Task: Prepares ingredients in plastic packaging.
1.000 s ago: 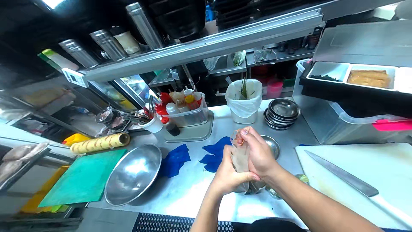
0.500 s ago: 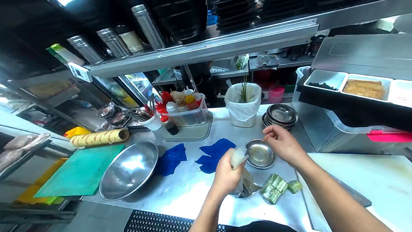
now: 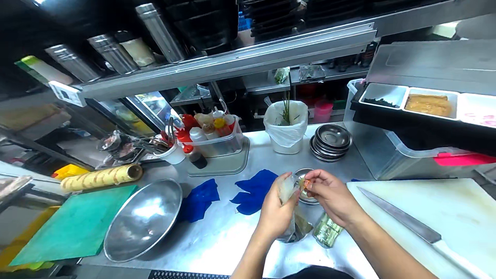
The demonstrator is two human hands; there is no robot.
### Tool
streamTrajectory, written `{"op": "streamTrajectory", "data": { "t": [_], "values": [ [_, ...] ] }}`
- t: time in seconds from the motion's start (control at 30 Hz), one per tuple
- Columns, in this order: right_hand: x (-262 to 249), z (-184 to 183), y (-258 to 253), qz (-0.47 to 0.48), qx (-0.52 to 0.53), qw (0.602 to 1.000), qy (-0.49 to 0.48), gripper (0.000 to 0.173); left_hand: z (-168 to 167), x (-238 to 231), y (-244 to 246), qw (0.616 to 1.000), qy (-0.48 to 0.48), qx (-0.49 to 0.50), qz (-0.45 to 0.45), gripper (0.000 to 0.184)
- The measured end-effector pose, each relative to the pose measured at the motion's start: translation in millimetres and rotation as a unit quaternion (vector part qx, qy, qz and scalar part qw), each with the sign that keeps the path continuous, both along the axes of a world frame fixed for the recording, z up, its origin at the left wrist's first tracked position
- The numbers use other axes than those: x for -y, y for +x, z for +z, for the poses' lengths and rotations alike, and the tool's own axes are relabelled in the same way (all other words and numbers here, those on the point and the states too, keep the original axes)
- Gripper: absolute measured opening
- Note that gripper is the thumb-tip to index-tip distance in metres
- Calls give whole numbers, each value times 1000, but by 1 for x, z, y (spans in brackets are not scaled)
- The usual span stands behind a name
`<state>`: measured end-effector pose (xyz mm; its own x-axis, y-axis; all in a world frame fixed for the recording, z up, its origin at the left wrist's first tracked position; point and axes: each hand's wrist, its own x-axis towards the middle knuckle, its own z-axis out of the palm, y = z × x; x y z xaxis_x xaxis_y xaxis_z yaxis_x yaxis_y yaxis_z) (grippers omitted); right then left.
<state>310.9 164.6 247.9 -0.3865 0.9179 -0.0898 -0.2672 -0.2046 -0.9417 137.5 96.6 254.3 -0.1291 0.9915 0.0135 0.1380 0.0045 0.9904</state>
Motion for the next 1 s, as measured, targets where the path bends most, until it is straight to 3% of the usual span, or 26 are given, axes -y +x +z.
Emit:
{"op": "streamTrajectory", "data": {
  "t": [0.1,0.3,0.4,0.47,0.57,0.7,0.77,0.9,0.93,1.0],
  "values": [
    [5,6,-3,12,33,999,37,24,3,-3,-1,999,-17,-29,-7,49],
    [4,7,-2,14,112,988,106,30,7,-6,-9,994,-50,-93,-29,27],
    [3,8,-2,17,72,994,87,31,5,-8,-8,994,-45,-96,-19,18],
    [3,11,0,40,-10,998,38,27,2,-9,-9,995,-33,-90,-17,17],
    [5,13,14,136,-121,983,-3,18,-3,-13,-15,996,-21,-79,24,17],
    [17,4,41,337,-73,938,25,26,-2,-18,-18,992,-28,-100,67,17],
    [20,-3,45,392,-110,913,1,31,-2,-15,-11,989,-14,-136,53,17],
    [16,2,44,307,-261,914,-42,27,-4,-5,4,974,19,-223,33,24],
    [14,6,41,278,-255,925,-41,33,-6,-3,6,970,27,-238,34,25],
    [14,15,35,246,-153,957,6,61,-7,2,8,961,32,-270,38,28]
  ]
}}
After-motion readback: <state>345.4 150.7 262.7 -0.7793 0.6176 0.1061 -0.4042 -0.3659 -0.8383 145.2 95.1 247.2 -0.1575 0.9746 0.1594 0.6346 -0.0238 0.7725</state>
